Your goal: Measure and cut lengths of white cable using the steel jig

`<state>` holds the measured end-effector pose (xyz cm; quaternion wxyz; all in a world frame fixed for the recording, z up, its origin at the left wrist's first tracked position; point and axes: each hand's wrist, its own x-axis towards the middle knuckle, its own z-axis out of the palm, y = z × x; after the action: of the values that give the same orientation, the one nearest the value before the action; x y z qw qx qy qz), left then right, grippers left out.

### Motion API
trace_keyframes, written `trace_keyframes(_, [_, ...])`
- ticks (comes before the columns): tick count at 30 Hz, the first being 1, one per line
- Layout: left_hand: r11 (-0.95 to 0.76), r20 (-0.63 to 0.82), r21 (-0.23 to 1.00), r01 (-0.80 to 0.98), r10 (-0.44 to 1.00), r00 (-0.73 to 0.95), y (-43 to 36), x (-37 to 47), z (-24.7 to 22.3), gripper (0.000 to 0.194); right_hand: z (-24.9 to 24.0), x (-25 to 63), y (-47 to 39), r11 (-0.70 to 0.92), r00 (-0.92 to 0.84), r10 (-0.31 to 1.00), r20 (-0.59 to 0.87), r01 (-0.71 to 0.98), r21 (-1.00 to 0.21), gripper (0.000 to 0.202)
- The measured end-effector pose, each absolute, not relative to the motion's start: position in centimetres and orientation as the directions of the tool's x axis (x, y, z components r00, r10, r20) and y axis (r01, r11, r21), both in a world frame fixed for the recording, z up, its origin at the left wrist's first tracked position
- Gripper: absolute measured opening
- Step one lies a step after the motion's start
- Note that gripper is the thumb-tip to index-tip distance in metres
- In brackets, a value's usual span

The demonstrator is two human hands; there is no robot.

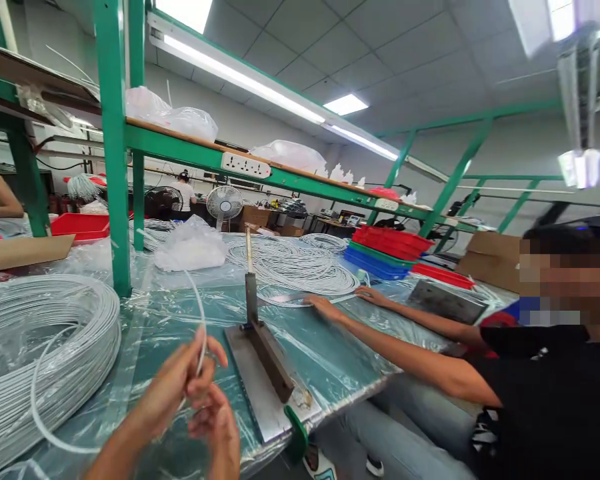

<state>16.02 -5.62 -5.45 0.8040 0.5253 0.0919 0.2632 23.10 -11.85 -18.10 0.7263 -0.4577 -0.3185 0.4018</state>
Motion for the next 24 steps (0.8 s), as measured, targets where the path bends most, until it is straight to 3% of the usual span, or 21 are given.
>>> trace_keyframes(3, [0.152,0.069,0.979,-0.136,0.380,0.923,-8.0,17.3,-7.8,0.065,-16.8,26.3,-14.2,0.302,0.678,0.729,0.089,-0.203,-0.931,0.063])
trace_keyframes(8, [0.056,-0.078,0.996,0.064,0.295,0.952,-9.5,19.0,-10.0,0.074,-14.9,27.0,-17.1,0.256,0.735,0.658,0.164,-0.013,-0.967,0.043])
trace_keyframes(12, [-0.057,-0.104,0.991,0.123,0.257,0.961,-9.3,18.7,-9.5,0.070,-13.8,27.9,-17.5,0.292,0.728,0.659,0.190,-0.014,-0.956,0.037])
trace_keyframes(14, [-0.228,-0.092,0.962,0.150,0.245,0.965,-9.0,17.9,-8.7,0.053,-12.9,29.7,-17.7,0.323,0.742,0.655,0.142,-0.105,-0.940,0.036])
trace_keyframes(17, [-0.599,-0.074,0.757,0.263,0.321,0.944,-8.2,16.3,-7.3,0.019,-11.2,34.5,-18.5,0.438,0.845,0.530,0.061,-0.211,-0.874,0.034])
trace_keyframes(20, [-0.765,-0.049,0.507,0.397,0.434,0.900,-6.4,14.8,-6.3,0.027,-9.5,40.8,-19.9,0.519,0.923,0.384,0.012,-0.205,-0.830,0.028])
trace_keyframes(24, [-0.769,0.023,0.397,0.502,0.555,0.832,-2.4,12.5,-5.8,0.033,-8.0,48.8,-22.6,0.530,0.969,0.245,0.003,-0.132,-0.838,0.022])
